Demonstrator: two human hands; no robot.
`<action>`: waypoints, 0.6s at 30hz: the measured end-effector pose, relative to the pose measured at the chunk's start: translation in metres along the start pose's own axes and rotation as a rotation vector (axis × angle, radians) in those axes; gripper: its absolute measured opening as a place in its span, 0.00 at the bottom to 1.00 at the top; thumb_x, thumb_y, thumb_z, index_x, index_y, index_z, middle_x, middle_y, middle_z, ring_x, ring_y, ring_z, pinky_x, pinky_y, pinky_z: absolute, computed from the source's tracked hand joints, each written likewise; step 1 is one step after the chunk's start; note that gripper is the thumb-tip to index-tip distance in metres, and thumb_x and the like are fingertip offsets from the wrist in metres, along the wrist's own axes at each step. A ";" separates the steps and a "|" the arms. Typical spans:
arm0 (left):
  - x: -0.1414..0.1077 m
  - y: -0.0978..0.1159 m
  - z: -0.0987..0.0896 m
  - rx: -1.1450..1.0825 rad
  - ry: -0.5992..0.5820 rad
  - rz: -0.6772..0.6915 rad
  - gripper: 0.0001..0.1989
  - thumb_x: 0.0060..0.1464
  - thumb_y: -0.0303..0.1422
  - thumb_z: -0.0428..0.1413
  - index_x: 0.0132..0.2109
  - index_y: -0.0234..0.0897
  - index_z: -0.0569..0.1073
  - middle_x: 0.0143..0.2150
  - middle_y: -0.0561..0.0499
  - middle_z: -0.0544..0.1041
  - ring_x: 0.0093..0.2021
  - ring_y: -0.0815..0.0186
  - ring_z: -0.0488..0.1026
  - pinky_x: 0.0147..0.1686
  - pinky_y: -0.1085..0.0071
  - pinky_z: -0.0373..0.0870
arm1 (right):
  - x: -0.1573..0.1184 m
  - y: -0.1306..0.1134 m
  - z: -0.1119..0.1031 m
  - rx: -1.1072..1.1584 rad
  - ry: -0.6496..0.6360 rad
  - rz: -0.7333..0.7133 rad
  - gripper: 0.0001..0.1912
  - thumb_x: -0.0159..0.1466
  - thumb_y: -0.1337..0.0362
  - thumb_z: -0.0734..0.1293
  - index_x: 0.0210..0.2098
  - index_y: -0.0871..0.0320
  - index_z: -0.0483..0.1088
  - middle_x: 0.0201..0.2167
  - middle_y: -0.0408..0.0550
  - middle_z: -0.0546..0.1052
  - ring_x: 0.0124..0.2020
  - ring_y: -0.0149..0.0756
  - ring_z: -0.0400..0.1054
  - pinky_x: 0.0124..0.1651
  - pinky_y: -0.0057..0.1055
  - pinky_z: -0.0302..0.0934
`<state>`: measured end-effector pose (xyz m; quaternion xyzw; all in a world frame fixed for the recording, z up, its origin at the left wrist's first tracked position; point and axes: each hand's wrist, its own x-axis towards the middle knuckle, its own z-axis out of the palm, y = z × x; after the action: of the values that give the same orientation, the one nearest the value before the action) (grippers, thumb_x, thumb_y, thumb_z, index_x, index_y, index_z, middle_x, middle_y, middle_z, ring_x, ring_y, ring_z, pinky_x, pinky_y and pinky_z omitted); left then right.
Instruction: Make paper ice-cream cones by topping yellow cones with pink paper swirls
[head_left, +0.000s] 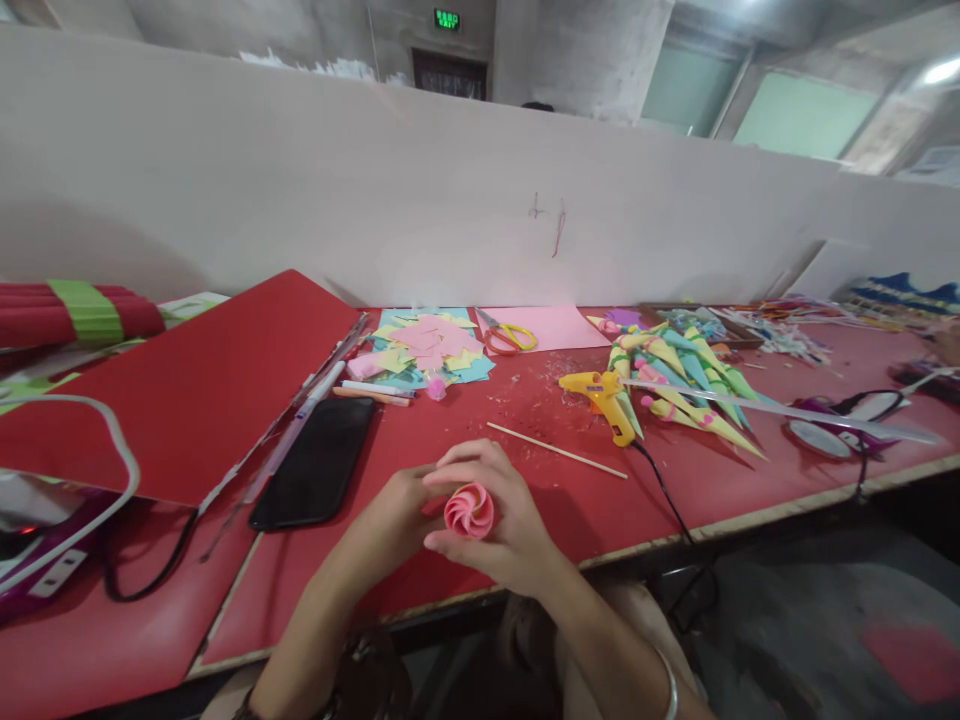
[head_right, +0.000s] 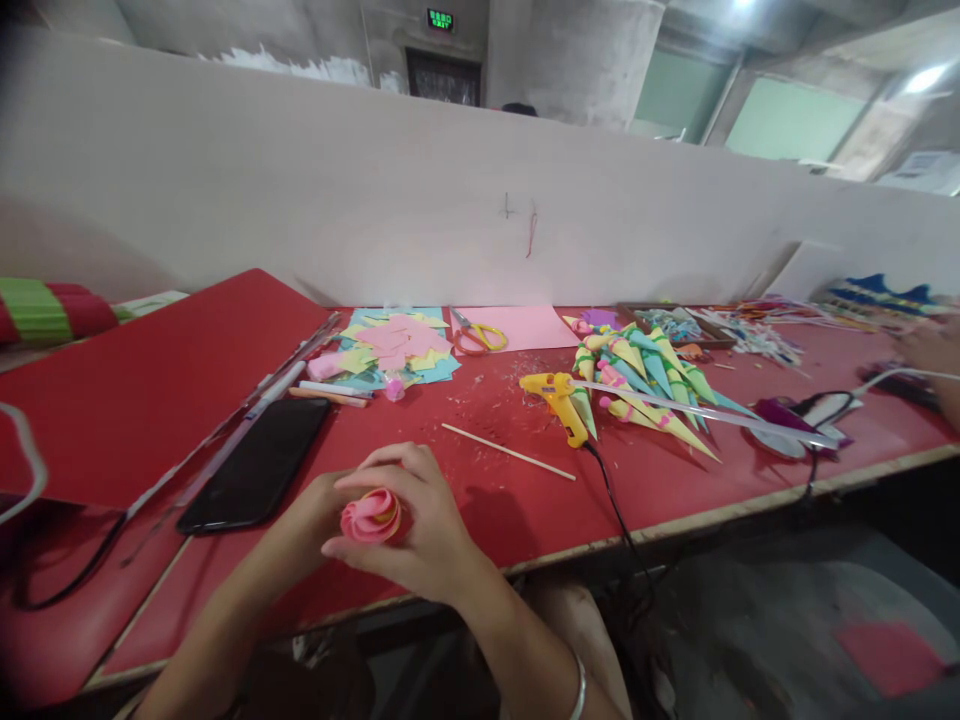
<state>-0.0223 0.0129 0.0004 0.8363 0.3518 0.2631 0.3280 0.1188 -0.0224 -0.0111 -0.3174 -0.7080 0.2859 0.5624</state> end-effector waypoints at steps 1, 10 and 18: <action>0.000 0.000 0.000 0.006 -0.003 0.004 0.09 0.41 0.25 0.48 0.26 0.34 0.73 0.29 0.50 0.76 0.28 0.67 0.69 0.29 0.74 0.65 | 0.000 0.000 0.000 0.011 0.008 0.006 0.14 0.54 0.58 0.68 0.40 0.53 0.69 0.39 0.47 0.68 0.42 0.35 0.65 0.46 0.34 0.61; 0.000 0.002 0.001 0.002 -0.090 -0.011 0.08 0.43 0.25 0.48 0.27 0.33 0.72 0.24 0.53 0.73 0.27 0.68 0.67 0.29 0.75 0.65 | 0.002 0.000 0.000 0.075 0.035 0.020 0.13 0.54 0.59 0.67 0.39 0.55 0.69 0.36 0.47 0.68 0.40 0.34 0.65 0.44 0.33 0.61; -0.004 -0.005 -0.001 -0.022 -0.154 -0.033 0.08 0.49 0.33 0.51 0.31 0.33 0.73 0.27 0.53 0.74 0.27 0.69 0.66 0.29 0.76 0.64 | 0.003 0.001 -0.004 0.223 -0.060 0.084 0.15 0.55 0.54 0.66 0.36 0.58 0.70 0.35 0.47 0.68 0.40 0.35 0.64 0.44 0.33 0.60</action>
<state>-0.0277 0.0127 -0.0038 0.8444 0.3364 0.1963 0.3677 0.1224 -0.0193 -0.0095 -0.2734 -0.6743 0.3954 0.5605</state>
